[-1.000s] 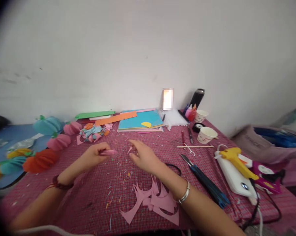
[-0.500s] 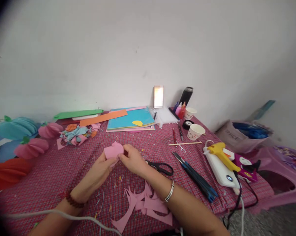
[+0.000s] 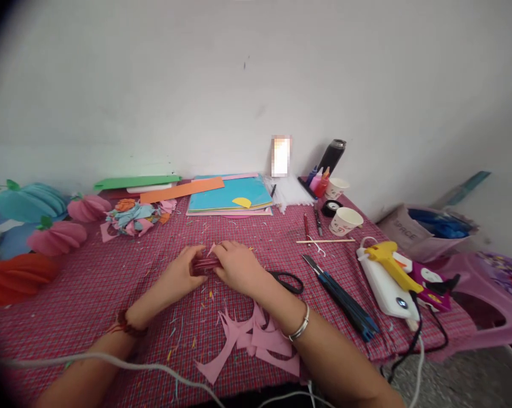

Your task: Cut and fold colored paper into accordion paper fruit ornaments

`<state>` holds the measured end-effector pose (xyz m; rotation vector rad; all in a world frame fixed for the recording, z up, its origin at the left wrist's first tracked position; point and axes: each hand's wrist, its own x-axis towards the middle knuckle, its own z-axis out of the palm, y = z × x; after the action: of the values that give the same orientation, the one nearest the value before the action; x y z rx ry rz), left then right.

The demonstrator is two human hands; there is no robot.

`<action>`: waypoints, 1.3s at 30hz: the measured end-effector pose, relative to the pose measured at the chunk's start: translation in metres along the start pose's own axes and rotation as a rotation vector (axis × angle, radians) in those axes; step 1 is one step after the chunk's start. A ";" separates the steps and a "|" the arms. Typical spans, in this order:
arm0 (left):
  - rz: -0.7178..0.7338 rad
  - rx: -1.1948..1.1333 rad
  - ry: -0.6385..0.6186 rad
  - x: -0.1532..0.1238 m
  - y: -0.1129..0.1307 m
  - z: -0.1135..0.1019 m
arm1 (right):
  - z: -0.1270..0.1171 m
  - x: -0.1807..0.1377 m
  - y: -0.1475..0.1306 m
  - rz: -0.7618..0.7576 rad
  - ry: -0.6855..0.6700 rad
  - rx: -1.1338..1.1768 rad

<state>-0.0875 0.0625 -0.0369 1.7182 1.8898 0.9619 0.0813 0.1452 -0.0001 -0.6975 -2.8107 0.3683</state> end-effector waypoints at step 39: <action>-0.390 -1.159 -0.051 -0.001 0.039 -0.005 | 0.013 -0.003 0.005 0.293 -0.210 1.595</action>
<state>-0.0638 0.0606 -0.0053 0.6473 1.1090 1.3988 0.0822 0.1452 -0.0142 -0.5694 -1.5742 2.3229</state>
